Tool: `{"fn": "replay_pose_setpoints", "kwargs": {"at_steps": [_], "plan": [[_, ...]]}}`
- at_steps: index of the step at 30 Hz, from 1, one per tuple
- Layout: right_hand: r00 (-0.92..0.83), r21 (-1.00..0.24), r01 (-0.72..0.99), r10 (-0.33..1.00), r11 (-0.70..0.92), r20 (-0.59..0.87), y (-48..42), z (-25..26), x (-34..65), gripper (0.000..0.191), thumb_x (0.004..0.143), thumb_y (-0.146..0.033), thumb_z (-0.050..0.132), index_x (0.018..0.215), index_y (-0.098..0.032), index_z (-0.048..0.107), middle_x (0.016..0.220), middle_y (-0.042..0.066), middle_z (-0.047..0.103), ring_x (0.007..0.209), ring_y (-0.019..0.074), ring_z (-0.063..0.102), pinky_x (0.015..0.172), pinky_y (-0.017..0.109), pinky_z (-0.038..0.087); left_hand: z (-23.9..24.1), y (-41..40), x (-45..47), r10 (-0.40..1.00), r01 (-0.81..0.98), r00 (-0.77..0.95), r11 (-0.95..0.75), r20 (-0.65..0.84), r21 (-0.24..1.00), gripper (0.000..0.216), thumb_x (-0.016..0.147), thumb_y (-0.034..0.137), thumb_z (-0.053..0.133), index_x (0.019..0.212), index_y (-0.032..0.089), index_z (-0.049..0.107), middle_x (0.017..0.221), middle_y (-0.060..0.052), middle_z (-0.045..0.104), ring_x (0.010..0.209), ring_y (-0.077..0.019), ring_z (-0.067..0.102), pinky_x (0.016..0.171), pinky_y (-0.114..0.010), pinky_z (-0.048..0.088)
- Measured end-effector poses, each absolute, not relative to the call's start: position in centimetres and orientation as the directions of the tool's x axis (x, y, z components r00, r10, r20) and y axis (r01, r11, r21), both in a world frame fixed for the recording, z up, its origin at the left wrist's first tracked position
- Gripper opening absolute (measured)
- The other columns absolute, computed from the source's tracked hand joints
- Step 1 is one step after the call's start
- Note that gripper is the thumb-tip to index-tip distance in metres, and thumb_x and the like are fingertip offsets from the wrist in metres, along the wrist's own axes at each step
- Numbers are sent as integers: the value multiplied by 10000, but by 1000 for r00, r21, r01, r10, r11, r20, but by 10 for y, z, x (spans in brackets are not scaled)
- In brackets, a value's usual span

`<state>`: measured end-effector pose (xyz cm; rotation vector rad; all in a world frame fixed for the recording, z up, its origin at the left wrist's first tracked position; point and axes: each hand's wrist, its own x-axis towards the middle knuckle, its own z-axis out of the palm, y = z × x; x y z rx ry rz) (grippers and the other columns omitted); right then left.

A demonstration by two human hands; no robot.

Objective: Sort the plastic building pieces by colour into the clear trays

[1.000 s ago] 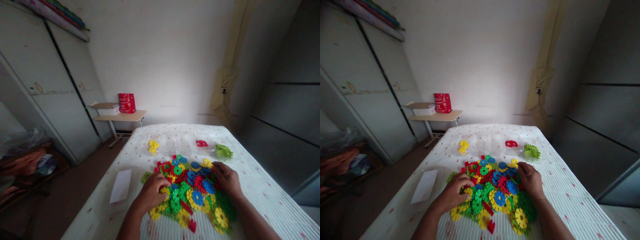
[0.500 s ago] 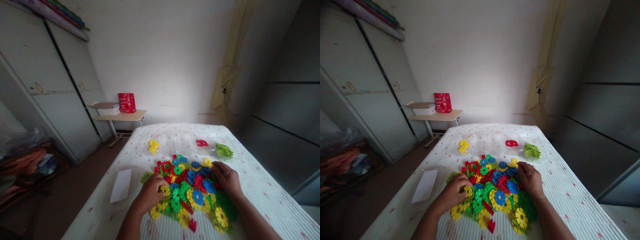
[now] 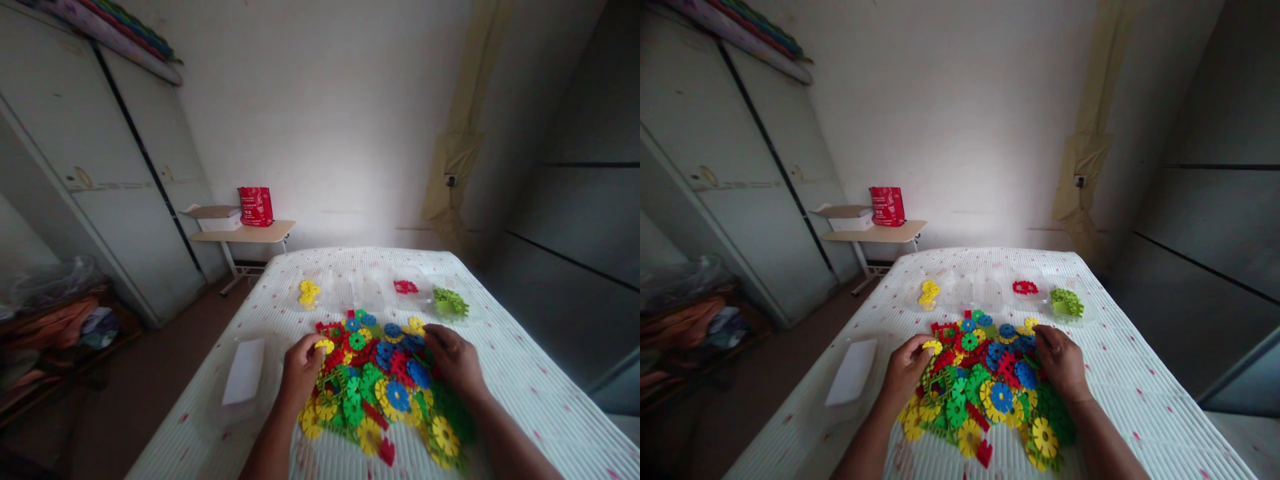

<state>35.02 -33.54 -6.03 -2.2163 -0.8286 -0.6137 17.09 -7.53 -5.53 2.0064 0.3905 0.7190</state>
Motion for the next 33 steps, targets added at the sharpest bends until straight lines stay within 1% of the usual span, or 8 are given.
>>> {"fn": "replay_pose_setpoints", "kwargs": {"at_steps": [6, 12, 17, 20, 23, 26, 29, 33], "plan": [[659, -402, 735, 438, -546, 611, -332, -62, 347, 308, 840, -369, 397, 890, -200, 650, 825, 55, 696, 734, 184, 651, 668, 287, 517, -54, -87, 177, 512, -3, 775, -583, 371, 812, 192, 779, 252, 449, 860, 186, 609, 824, -21, 667, 774, -151, 601, 696, -247, 462], [659, -406, 735, 433, -542, 615, -332, -63, 347, 302, 839, -366, 406, 902, -202, 652, 838, 55, 698, 751, 187, 653, 682, 296, 521, -58, -91, 180, 498, 20, 783, -620, 374, 784, 243, 798, 235, 409, 935, 200, 606, 921, -35, 666, 857, -168, 602, 778, -290, 459], [651, -400, 746, 456, -533, 606, -331, -63, 347, 309, 843, -364, 396, 890, -192, 649, 827, 63, 698, 741, 186, 655, 676, 293, 521, -60, -94, 183, 450, 9, 809, -653, 379, 757, 269, 812, 213, 394, 987, 205, 597, 973, -46, 654, 910, -171, 588, 820, -305, 452], [655, -397, 740, 446, -544, 610, -331, -63, 346, 306, 835, -361, 399, 881, -203, 657, 818, 57, 700, 729, 188, 658, 660, 292, 523, -61, -100, 186, 388, -19, 824, -709, 412, 705, 289, 795, 159, 398, 984, 217, 608, 984, -42, 650, 946, -174, 570, 858, -322, 434], [650, -393, 744, 447, -540, 615, -331, -63, 346, 294, 833, -353, 407, 883, -211, 660, 826, 49, 700, 740, 187, 657, 668, 291, 524, -62, -105, 189, 311, -20, 850, -787, 425, 617, 332, 757, 89, 408, 979, 221, 616, 972, -35, 651, 948, -185, 556, 874, -348, 413], [638, -392, 757, 461, -522, 617, -330, -62, 343, 285, 839, -346, 409, 885, -213, 658, 818, 46, 693, 731, 181, 651, 665, 288, 522, -62, -106, 190, 309, 29, 849, -837, 429, 546, 335, 729, 48, 413, 934, 212, 621, 940, -41, 642, 936, -196, 540, 860, -359, 405], [593, -365, 799, 523, -478, 613, -325, -56, 336, 276, 857, -325, 406, 893, -206, 652, 815, 54, 677, 738, 175, 632, 669, 289, 512, -62, -105, 192, 347, 100, 840, -854, 417, 510, 283, 714, 32, 413, 820, 195, 619, 866, -47, 611, 886, -193, 525, 815, -340, 412], [416, -276, 909, 721, -313, 555, -308, -40, 316, 288, 881, -284, 391, 990, -202, 645, 972, 83, 649, 911, 194, 578, 793, 322, 477, -63, -105, 193, 383, 129, 825, -844, 416, 521, 259, 691, 12, 415, 738, 194, 593, 859, -37, 580, 879, -180, 504, 821, -324, 401]]}}
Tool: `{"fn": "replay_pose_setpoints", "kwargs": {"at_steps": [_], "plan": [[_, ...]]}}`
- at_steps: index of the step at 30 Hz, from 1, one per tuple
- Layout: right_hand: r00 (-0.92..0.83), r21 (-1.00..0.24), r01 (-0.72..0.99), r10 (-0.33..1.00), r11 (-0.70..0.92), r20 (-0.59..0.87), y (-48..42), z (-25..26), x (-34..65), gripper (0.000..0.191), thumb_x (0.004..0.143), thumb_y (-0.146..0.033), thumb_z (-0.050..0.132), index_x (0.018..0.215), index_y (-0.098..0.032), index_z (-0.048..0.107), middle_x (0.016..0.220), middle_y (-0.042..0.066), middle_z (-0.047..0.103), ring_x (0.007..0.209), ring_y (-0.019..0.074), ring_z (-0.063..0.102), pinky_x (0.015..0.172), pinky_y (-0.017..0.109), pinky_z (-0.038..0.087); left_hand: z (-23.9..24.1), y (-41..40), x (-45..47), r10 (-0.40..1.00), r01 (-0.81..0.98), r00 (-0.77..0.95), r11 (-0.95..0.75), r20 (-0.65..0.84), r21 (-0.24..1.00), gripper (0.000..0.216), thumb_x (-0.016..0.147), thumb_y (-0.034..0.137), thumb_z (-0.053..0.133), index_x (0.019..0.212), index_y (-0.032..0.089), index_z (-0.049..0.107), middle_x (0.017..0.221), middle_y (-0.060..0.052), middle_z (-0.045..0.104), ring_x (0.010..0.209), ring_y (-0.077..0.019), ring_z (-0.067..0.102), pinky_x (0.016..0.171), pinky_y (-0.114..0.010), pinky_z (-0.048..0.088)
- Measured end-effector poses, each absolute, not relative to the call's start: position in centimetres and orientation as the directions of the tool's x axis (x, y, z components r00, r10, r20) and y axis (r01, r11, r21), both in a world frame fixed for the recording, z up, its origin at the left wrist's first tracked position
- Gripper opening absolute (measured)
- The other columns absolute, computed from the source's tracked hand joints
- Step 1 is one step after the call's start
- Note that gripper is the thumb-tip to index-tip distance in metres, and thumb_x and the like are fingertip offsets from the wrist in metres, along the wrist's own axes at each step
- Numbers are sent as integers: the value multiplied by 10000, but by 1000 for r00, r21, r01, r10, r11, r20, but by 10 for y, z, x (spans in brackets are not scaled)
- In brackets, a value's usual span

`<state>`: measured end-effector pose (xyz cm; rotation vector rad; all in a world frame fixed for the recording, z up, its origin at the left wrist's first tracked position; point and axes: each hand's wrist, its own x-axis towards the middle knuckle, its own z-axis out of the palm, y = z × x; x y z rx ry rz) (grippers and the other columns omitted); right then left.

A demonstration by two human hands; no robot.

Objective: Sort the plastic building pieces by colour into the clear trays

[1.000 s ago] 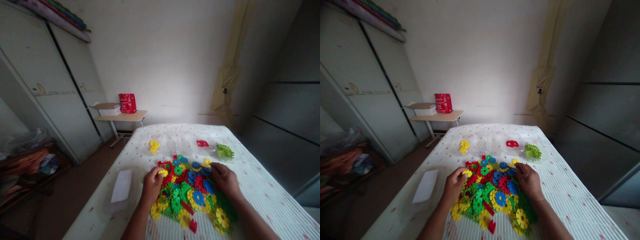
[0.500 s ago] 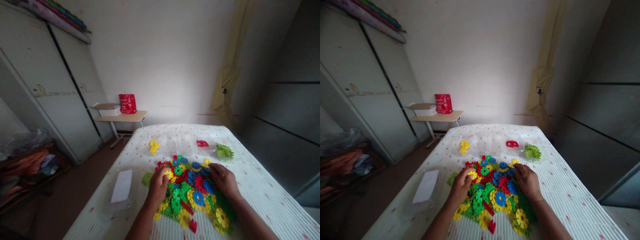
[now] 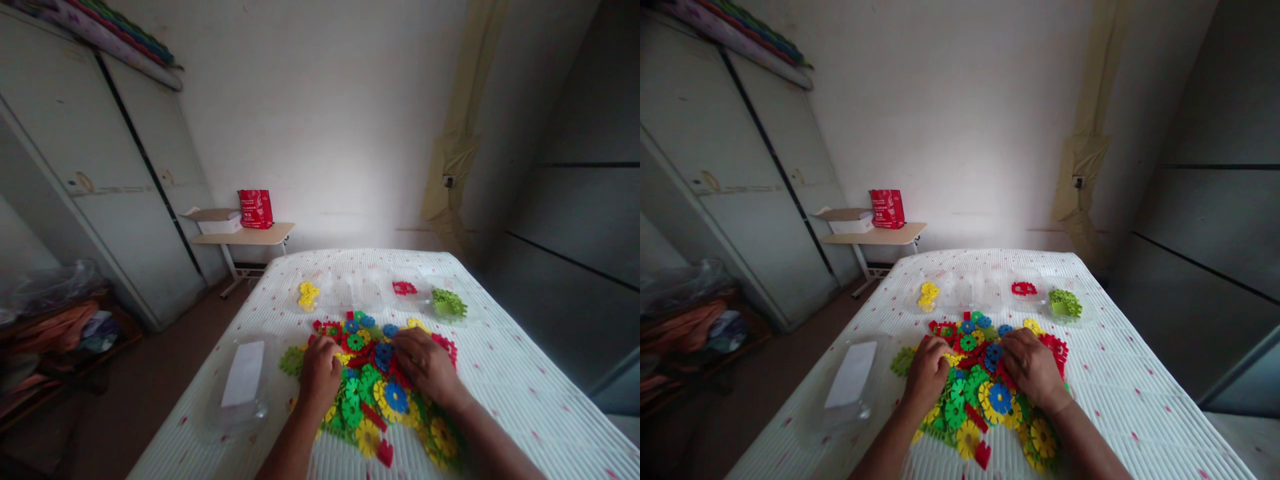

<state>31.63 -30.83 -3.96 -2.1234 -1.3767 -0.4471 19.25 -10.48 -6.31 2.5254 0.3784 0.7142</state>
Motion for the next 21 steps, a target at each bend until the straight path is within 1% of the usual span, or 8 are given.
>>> {"fn": "replay_pose_setpoints", "kwargs": {"at_steps": [3, 5, 7, 9, 11, 15, 17, 21], "plan": [[304, -222, 949, 844, -225, 442, -290, -28, 298, 330, 881, -359, 404, 1122, -250, 600, 1169, 80, 580, 1054, 230, 498, 880, 394, 418, -63, -105, 192, 357, 107, 835, -852, 419, 512, 248, 690, 15, 424, 724, 199, 587, 836, -28, 579, 863, -177, 501, 827, -328, 392], [287, -215, 951, 892, -221, 350, -279, -25, 289, 365, 873, -441, 398, 1159, -298, 574, 1265, 63, 516, 1139, 260, 434, 913, 444, 370, -62, -106, 192, 336, 93, 842, -862, 423, 499, 242, 690, 18, 432, 717, 200, 589, 817, -24, 588, 856, -178, 504, 844, -340, 384], [291, -221, 947, 916, -235, 276, -269, -26, 282, 394, 871, -499, 364, 1171, -334, 559, 1320, 49, 467, 1199, 281, 376, 940, 486, 317, -61, -106, 192, 321, 85, 848, -868, 422, 489, 237, 687, 21, 443, 706, 199, 597, 836, -26, 608, 871, -182, 509, 863, -351, 379], [304, -229, 940, 925, -252, 230, -262, -29, 279, 415, 877, -522, 323, 1176, -344, 550, 1321, 49, 467, 1217, 287, 356, 951, 509, 281, -61, -107, 192, 315, 85, 853, -870, 416, 486, 237, 687, 27, 452, 704, 199, 613, 888, -32, 628, 905, -191, 509, 873, -360, 380], [325, -237, 931, 924, -276, 203, -258, -32, 278, 427, 885, -520, 296, 1173, -332, 551, 1288, 56, 498, 1208, 286, 367, 955, 523, 258, -61, -107, 192, 316, 85, 854, -868, 413, 489, 243, 686, 30, 457, 710, 200, 629, 939, -34, 640, 934, -196, 506, 880, -362, 384], [387, -241, 908, 908, -344, 162, -260, -34, 281, 414, 891, -482, 326, 1211, -302, 518, 1272, 62, 520, 1193, 282, 389, 972, 544, 197, -63, -107, 191, 312, 82, 854, -871, 416, 485, 269, 677, 23, 461, 726, 205, 653, 974, -23, 649, 960, -186, 498, 896, -348, 386], [416, -233, 897, 897, -377, 150, -263, -34, 283, 403, 890, -461, 348, 1215, -290, 514, 1278, 58, 520, 1196, 274, 389, 979, 523, 191, -64, -108, 190, 307, 93, 857, -881, 414, 463, 274, 679, 31, 467, 730, 214, 664, 984, -17, 646, 976, -185, 490, 902, -344, 384], [453, -210, 882, 881, -421, 137, -269, -34, 285, 374, 893, -443, 351, 1155, -280, 563, 1243, 48, 551, 1161, 251, 429, 971, 465, 226, -62, -112, 189, 285, 123, 882, -909, 377, 399, 270, 699, 75, 485, 786, 241, 679, 1070, -10, 621, 1044, -199, 463, 929, -366, 364]]}}
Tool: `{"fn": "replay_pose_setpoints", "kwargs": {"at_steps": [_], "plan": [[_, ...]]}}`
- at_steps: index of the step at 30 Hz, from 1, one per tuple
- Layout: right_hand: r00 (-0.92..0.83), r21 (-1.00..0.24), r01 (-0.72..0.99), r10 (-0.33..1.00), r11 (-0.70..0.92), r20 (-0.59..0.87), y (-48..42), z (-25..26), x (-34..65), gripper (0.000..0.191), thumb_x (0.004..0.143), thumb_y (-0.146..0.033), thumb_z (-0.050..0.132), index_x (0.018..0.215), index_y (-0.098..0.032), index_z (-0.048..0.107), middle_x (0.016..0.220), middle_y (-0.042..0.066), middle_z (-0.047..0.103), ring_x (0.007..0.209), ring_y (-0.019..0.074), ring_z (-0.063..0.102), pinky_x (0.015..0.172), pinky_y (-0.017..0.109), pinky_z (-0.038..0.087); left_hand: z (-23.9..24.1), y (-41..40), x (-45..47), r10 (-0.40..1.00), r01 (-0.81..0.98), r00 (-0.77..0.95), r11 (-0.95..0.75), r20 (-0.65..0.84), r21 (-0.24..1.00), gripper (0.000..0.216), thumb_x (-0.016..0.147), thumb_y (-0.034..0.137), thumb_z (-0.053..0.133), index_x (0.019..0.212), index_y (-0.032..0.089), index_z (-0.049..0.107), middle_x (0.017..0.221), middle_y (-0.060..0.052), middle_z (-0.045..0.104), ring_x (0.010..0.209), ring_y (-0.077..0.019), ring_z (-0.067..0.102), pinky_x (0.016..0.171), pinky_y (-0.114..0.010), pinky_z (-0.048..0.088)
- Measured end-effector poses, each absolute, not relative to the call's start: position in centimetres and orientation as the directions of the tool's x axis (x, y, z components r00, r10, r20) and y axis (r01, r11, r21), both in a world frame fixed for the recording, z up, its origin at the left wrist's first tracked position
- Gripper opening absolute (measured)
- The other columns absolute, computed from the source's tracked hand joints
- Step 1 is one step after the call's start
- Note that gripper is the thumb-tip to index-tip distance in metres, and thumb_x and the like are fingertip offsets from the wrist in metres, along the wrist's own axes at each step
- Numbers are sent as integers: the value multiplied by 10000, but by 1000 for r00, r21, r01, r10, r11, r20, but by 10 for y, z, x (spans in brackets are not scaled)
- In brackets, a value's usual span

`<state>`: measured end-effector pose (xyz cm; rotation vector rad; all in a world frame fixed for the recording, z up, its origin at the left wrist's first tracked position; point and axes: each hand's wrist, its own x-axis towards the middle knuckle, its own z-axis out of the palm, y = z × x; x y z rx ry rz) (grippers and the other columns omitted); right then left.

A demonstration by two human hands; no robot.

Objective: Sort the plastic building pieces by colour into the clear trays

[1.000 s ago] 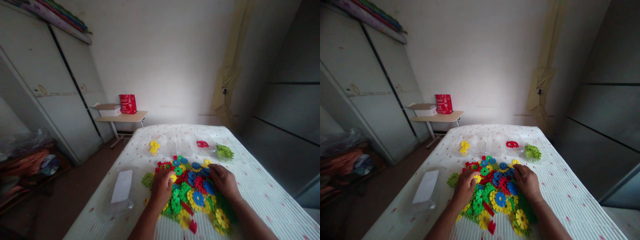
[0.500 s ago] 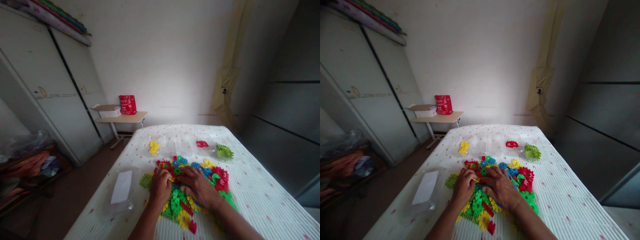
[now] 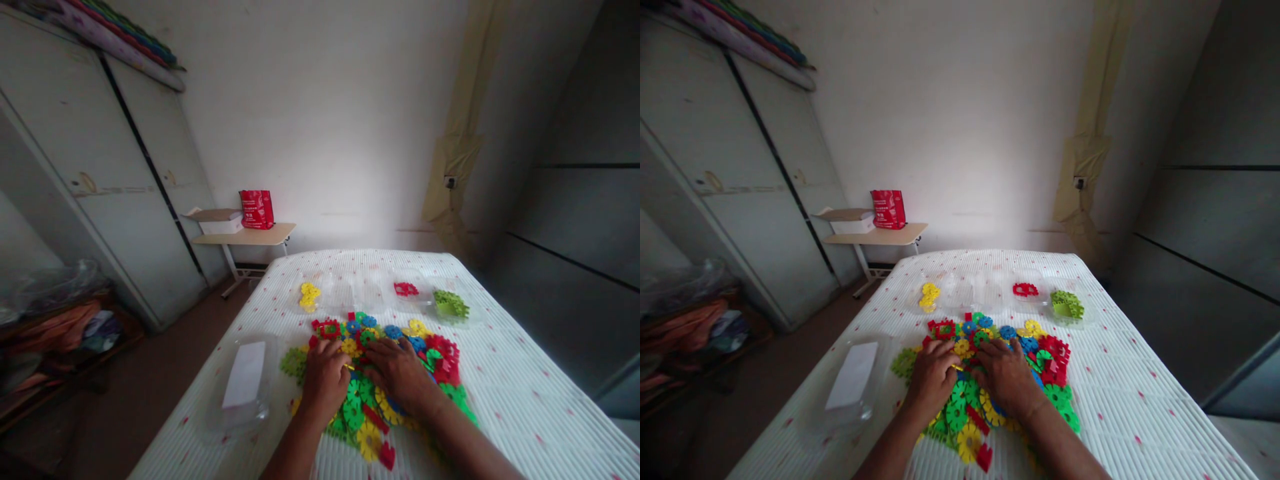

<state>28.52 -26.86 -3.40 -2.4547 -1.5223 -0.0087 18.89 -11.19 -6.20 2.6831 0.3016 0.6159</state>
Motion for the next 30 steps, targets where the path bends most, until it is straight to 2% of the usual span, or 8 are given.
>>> {"fn": "replay_pose_setpoints", "kwargs": {"at_steps": [6, 10, 15, 23, 30], "plan": [[483, -186, 872, 857, -453, 179, -270, -35, 285, 371, 894, -451, 353, 1138, -281, 574, 1211, 43, 574, 1134, 242, 457, 965, 439, 250, -60, -116, 188, 256, 139, 909, -930, 330, 339, 290, 763, 140, 458, 904, 287, 665, 1183, 4, 569, 1120, -215, 419, 959, -415, 319], [488, -186, 869, 854, -458, 182, -271, -37, 284, 342, 887, -439, 380, 1095, -276, 598, 1184, 43, 588, 1124, 234, 464, 958, 414, 271, -58, -115, 188, 228, 128, 926, -940, 301, 317, 347, 780, 173, 443, 1023, 337, 630, 1194, 15, 565, 1106, -227, 419, 922, -425, 329], [474, -179, 878, 855, -444, 209, -271, -40, 285, 325, 887, -420, 392, 1084, -263, 598, 1161, 43, 599, 1112, 227, 474, 947, 392, 288, -54, -116, 190, 222, 142, 938, -947, 268, 287, 353, 764, 175, 455, 1019, 343, 632, 1233, 22, 543, 1105, -243, 412, 907, -437, 321], [462, -168, 886, 856, -432, 231, -272, -44, 286, 335, 885, -412, 395, 1114, -265, 590, 1169, 57, 592, 1114, 227, 468, 958, 401, 279, -51, -115, 194, 217, 129, 936, -944, 277, 303, 330, 776, 157, 454, 1013, 311, 624, 1127, 14, 606, 1058, -214, 438, 942, -434, 286], [459, -174, 887, 857, -428, 234, -273, -45, 286, 315, 875, -403, 426, 1111, -267, 584, 1187, 41, 582, 1110, 233, 471, 952, 411, 289, -54, -113, 196, 198, 99, 931, -946, 307, 308, 329, 770, 141, 458, 1009, 298, 619, 1075, 7, 625, 1018, -208, 462, 908, -412, 320]]}}
